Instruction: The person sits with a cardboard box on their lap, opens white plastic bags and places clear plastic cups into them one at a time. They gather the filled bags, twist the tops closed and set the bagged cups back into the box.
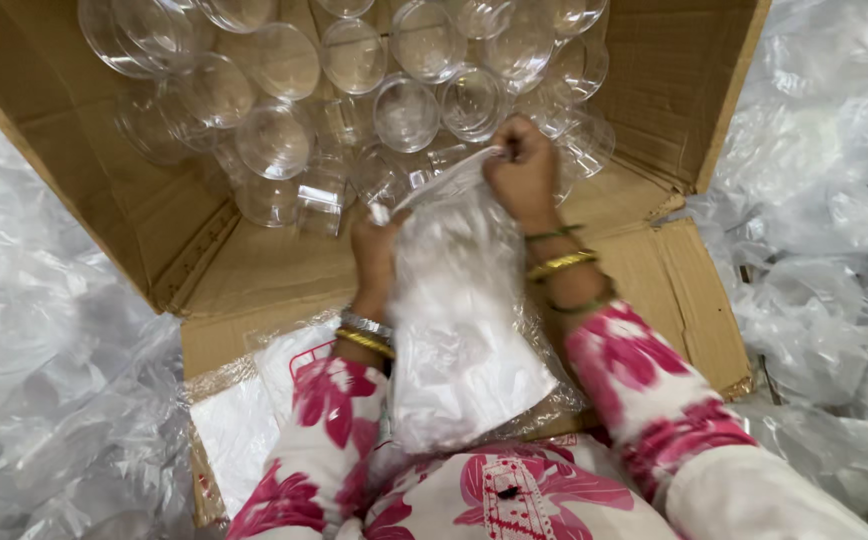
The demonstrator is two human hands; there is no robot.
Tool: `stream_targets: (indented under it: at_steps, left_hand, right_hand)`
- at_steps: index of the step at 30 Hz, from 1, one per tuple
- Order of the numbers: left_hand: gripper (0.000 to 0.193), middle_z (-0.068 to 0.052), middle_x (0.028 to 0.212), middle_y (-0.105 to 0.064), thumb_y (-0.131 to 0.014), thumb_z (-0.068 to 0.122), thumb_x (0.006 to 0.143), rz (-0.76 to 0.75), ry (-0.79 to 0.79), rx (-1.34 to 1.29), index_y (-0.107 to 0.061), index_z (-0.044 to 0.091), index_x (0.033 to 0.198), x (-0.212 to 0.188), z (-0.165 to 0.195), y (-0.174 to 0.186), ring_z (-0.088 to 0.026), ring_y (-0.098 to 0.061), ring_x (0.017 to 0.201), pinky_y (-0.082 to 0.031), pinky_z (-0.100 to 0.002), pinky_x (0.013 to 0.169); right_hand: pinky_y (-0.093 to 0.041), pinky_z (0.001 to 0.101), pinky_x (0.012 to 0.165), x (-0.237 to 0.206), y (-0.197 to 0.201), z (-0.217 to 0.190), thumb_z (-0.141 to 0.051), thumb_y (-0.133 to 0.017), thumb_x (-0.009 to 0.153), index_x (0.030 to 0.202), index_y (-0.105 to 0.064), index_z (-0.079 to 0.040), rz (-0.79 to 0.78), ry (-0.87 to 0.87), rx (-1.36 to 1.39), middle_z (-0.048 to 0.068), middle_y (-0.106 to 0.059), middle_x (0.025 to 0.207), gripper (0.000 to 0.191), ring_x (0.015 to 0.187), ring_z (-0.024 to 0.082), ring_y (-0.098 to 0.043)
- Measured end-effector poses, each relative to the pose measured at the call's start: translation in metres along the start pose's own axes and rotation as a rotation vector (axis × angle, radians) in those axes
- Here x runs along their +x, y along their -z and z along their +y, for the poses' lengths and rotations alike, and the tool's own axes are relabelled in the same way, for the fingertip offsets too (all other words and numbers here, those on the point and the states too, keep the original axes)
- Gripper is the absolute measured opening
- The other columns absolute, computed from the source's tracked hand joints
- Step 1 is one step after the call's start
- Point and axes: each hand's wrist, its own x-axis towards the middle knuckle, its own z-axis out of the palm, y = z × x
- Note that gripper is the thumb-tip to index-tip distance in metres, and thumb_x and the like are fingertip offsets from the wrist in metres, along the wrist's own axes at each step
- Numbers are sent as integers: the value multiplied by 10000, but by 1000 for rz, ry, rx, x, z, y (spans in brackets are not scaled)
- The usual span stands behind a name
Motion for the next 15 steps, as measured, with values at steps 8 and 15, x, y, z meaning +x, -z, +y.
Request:
stream_targets:
  at_steps: [8, 15]
  left_hand:
    - [310, -149, 975, -716, -609, 135, 931, 236, 259, 247, -626, -65, 1167, 13, -36, -7, -250, -715, 880, -524, -311, 756]
    - [270, -56, 993, -669, -563, 159, 1001, 43, 439, -726, -609, 37, 1237, 8, -3, 6, -178, -657, 807, -546, -335, 688]
  right_hand:
    - [-497, 281, 781, -20, -46, 74, -23, -653, 915, 1109, -627, 13, -161, -107, -98, 52, -653, 988, 199, 895, 122, -595]
    - [-524, 230, 862, -55, -33, 54, 37, -617, 960, 1114, -677, -8, -118, -200, 267, -4, -693, 1024, 172, 946, 86, -632]
